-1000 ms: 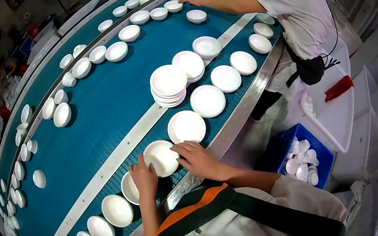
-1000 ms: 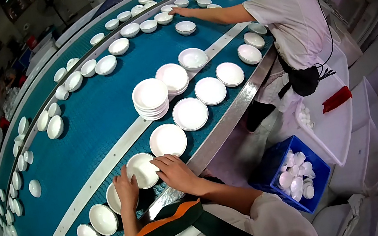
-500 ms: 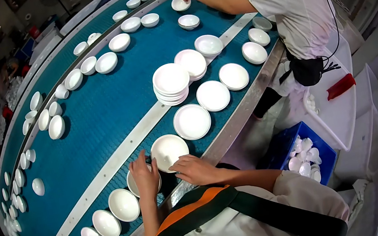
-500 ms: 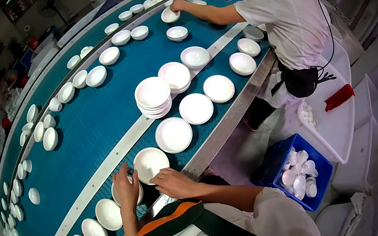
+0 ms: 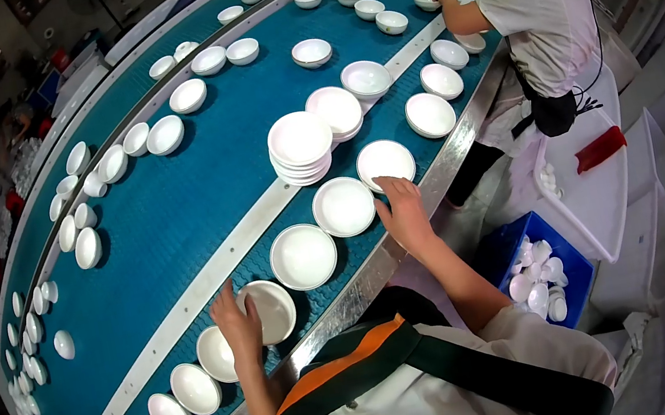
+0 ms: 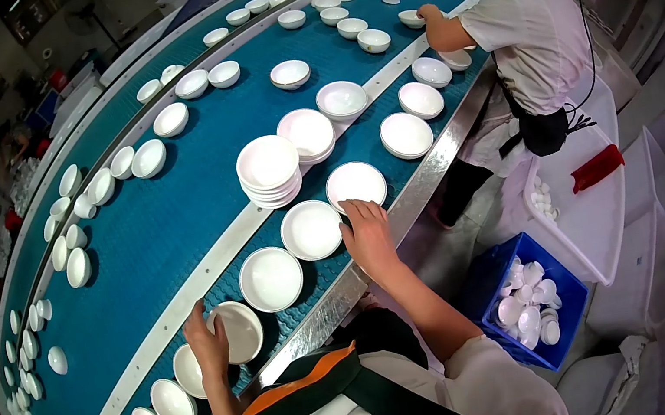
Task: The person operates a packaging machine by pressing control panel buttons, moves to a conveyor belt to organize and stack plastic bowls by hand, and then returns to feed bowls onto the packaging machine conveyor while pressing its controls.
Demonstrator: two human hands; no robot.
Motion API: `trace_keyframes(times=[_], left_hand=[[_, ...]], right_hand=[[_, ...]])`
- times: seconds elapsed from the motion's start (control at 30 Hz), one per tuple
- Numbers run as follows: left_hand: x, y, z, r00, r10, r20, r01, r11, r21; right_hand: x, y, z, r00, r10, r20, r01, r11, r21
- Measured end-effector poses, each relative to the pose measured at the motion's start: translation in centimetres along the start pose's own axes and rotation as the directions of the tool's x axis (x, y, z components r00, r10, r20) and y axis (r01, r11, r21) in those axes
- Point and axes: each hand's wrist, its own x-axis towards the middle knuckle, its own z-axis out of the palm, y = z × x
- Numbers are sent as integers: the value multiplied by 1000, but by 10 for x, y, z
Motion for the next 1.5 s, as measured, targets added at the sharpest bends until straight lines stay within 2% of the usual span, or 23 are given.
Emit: trace_keyframes(times=[0.03,0.1,0.23,0.47,0.53,0.57,0.6,0.63,0.67,0.73,0.8,0.87,0.9,0.93,1.0,1.07,1.13,1.2,1.27,1.3,1.43,1.5], left_hand=[[3,10,-1,998,32,-52,-33,999,-20],[12,28,11,990,77,-120,-85,994,-64],[24,62,30,982,162,-92,-171,981,-96],[45,102,59,975,213,-65,-219,970,-104],[52,110,67,962,251,-110,-261,961,-87],[56,112,75,973,226,-41,-230,966,-119],[61,114,85,978,205,28,-199,968,-150],[63,114,93,972,230,49,-224,969,-102],[64,111,97,971,233,49,-227,968,-104],[66,112,94,975,110,193,-108,994,-24],[65,110,95,968,101,232,-101,995,-9],[64,106,101,981,124,149,-127,992,11],[66,108,100,975,71,211,-77,997,17],[67,112,103,974,70,214,-76,997,18],[73,123,102,988,137,68,-139,990,35],[82,144,104,991,130,34,-132,990,41],[88,162,111,981,191,-33,-192,979,-61],[91,182,116,977,213,-30,-215,974,-70],[95,196,128,965,137,224,-119,989,-91],[94,191,145,966,163,203,-157,987,-46],[94,191,152,978,143,150,-145,989,4],[92,191,152,985,111,132,-110,994,-11]], right_hand=[[0,8,0,1000,1,3,-1,1000,3],[0,31,8,996,-41,85,54,987,-150],[0,53,15,990,-89,108,102,988,-119],[13,66,5,984,-88,156,101,992,-78],[19,66,-1,961,-127,247,141,989,-39],[23,67,-4,961,-127,246,141,989,-39],[29,68,-8,974,-103,200,85,992,98],[35,72,-10,985,-72,159,33,971,235],[41,78,-14,985,-70,156,32,972,233],[53,92,-24,1000,-30,8,28,981,190],[59,109,-29,999,40,29,-45,986,162],[62,128,-25,997,59,56,-58,998,-21],[64,135,-23,996,-3,88,12,995,-96],[64,140,-20,996,-2,91,11,995,-96],[68,140,-12,989,-4,149,24,991,-130],[72,140,-9,987,-26,160,45,992,-116],[73,135,-9,980,-48,193,62,996,-67],[70,131,-10,976,-108,187,114,993,-22],[66,135,-5,961,-199,194,201,979,6],[66,134,-7,949,-205,240,205,978,24],[68,131,-21,929,-210,304,189,977,98],[75,134,-28,937,-188,293,75,930,359]])
